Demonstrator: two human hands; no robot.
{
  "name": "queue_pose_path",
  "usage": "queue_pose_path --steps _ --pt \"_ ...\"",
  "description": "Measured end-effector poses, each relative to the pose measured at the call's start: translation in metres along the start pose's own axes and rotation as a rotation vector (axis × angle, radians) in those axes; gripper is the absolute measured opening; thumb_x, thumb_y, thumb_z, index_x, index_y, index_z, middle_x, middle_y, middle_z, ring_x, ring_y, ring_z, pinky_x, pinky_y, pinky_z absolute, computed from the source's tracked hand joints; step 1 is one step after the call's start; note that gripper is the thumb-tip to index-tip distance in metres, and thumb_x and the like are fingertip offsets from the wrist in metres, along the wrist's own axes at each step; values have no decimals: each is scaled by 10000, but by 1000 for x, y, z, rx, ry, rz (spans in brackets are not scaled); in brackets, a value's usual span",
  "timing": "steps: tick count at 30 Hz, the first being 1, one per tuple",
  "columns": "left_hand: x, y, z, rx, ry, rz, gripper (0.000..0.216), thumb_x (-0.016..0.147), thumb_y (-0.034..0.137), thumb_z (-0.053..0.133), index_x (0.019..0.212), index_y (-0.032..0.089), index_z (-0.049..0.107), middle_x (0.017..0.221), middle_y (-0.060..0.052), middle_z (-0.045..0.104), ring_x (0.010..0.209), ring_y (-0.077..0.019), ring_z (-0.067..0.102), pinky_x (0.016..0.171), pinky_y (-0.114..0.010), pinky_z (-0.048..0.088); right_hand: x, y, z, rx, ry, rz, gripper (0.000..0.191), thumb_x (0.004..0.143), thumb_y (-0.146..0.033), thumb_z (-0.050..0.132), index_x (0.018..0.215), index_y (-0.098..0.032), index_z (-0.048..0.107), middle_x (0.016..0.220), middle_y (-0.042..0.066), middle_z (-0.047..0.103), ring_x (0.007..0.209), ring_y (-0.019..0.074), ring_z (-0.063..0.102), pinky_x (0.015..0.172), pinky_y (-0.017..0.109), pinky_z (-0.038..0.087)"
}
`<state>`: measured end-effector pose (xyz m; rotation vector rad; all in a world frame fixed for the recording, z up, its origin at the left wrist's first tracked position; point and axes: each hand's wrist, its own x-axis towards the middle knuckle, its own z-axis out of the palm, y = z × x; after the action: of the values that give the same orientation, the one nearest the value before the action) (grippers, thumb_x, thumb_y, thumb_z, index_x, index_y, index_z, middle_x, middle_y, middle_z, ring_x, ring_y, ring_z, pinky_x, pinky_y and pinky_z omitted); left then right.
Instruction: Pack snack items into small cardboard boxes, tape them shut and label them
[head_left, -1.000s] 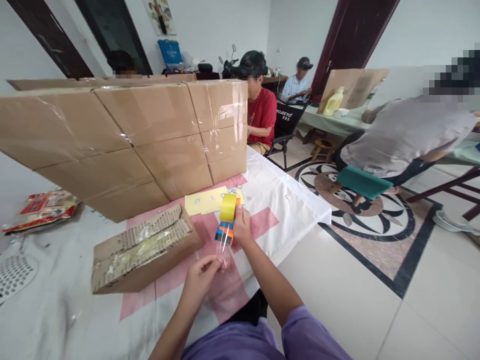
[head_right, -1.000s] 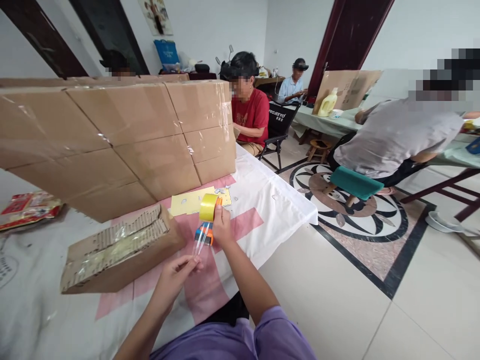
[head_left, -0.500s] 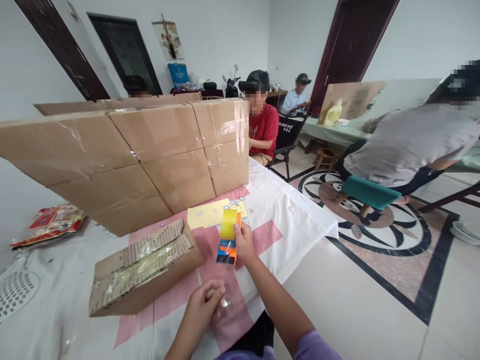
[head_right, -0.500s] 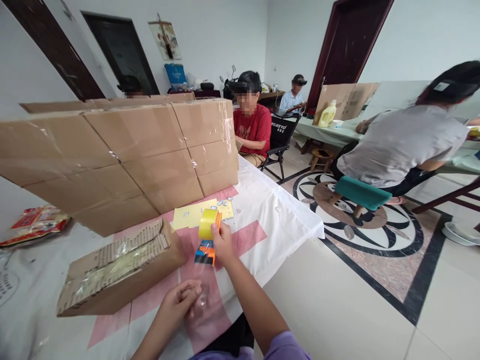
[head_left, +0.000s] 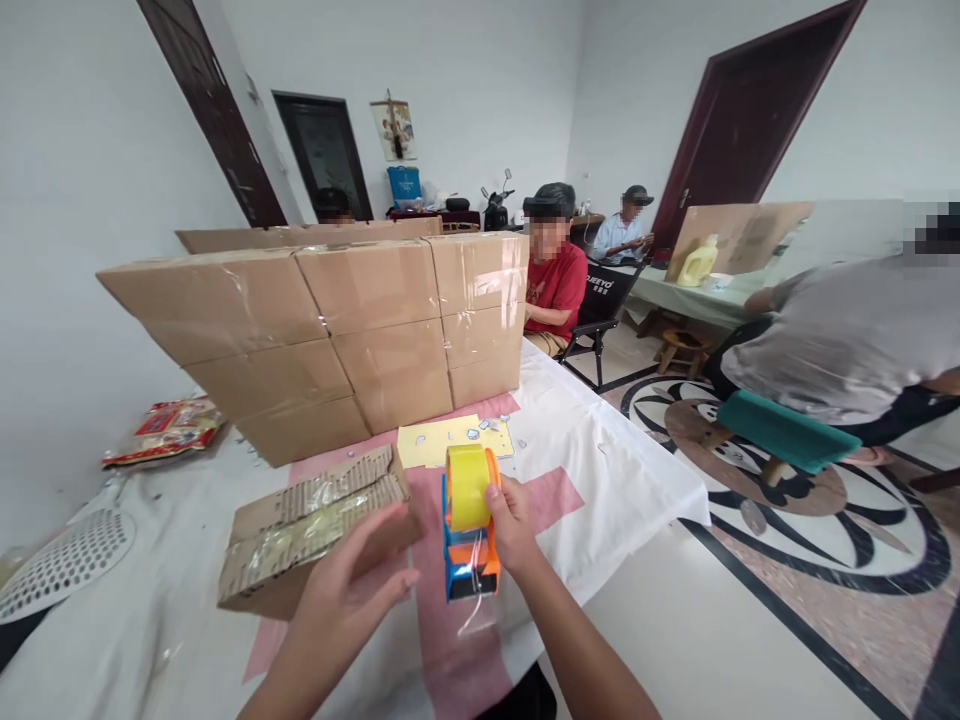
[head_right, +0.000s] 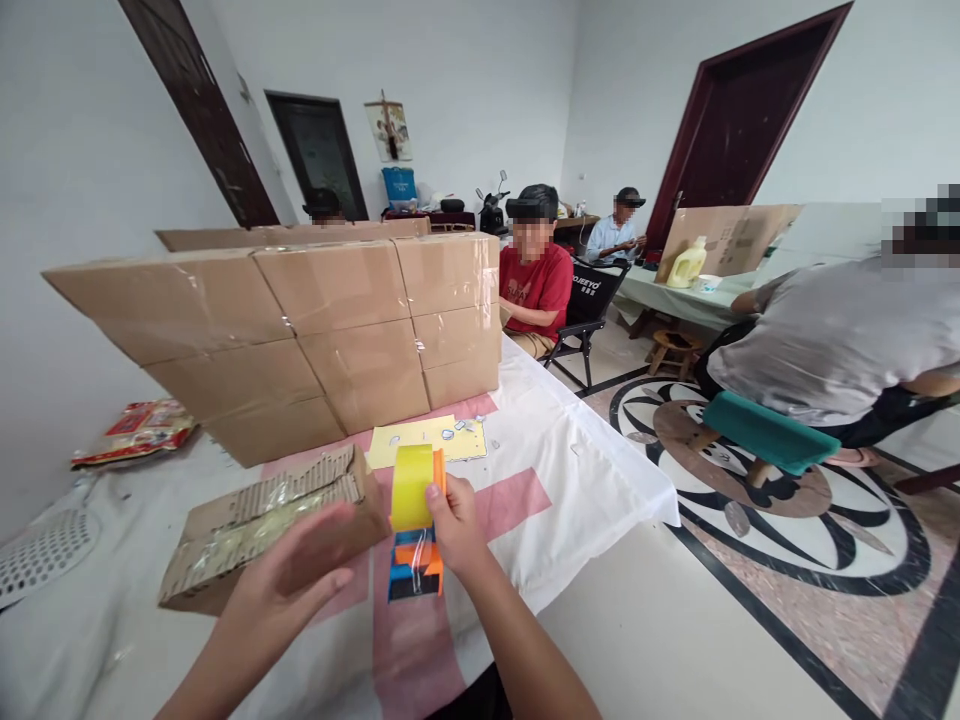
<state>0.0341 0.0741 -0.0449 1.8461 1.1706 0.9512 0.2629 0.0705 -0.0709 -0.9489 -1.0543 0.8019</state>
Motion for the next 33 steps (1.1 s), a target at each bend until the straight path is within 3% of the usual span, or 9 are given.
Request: queue_pose_path --steps 3,8,11,14,16,19,23,28,33 --pt "29 40 -4 13 -74 226 843 727 418 837 1484 263 499 1577 -103 433 1461 -341 388 1183 -489 379 -9 -16 14 75 -119 7 519 888 -670 535 736 -187 650 630 6 554 542 136 466 517 249 406" --pt "52 51 -5 -167 -327 200 861 795 366 803 1548 298 392 1625 -97 348 1446 -330 417 1141 -466 439 -12 -31 29 146 -280 56 550 872 -706 534 927 -193 722 741 53 681 644 203 620 649 333 546" --pt "50 43 0 -224 -302 147 846 812 374 791 1551 300 385 1635 -92 329 1451 -330 407 1130 -435 456 -3 -31 30 123 -269 87 487 893 -649 560 947 -193 723 769 59 715 699 222 674 700 356 580" --pt "34 29 17 -323 -133 33 798 858 424 734 1553 252 380 1612 -134 366 1425 -331 447 1095 -421 492 14 -25 26 112 -118 69 430 902 -602 594 914 -187 706 772 52 725 670 203 689 650 324 580" --pt "19 18 33 -341 -58 -107 768 839 460 737 1502 202 446 1501 -173 516 1290 -321 594 1005 -402 558 29 -20 23 105 -22 27 418 899 -594 613 907 -183 691 769 49 729 654 191 696 631 308 578" --pt "1 9 52 -361 -131 -299 548 784 506 751 1172 128 670 1063 -158 762 892 -273 753 816 -372 621 49 -14 18 99 19 -12 429 891 -606 622 896 -181 674 769 54 742 678 201 723 653 323 593" --pt "-3 9 58 -432 -212 -388 419 791 559 700 778 140 679 732 -96 748 581 -205 698 586 -313 593 65 -5 13 64 18 -43 462 902 -628 587 889 -175 675 765 68 759 714 232 750 647 344 605" --pt "2 9 55 -436 -241 -401 413 797 555 698 755 144 676 667 -69 719 490 -166 643 499 -261 521 68 6 7 -120 80 -167 470 918 -615 562 831 -173 699 772 88 771 695 235 740 632 345 589" --pt "3 -2 57 -404 -177 -402 414 765 568 715 747 156 687 615 -45 691 516 -179 649 523 -270 536 63 5 11 17 75 -43 464 918 -622 561 876 -174 675 760 69 754 674 227 739 611 337 596"
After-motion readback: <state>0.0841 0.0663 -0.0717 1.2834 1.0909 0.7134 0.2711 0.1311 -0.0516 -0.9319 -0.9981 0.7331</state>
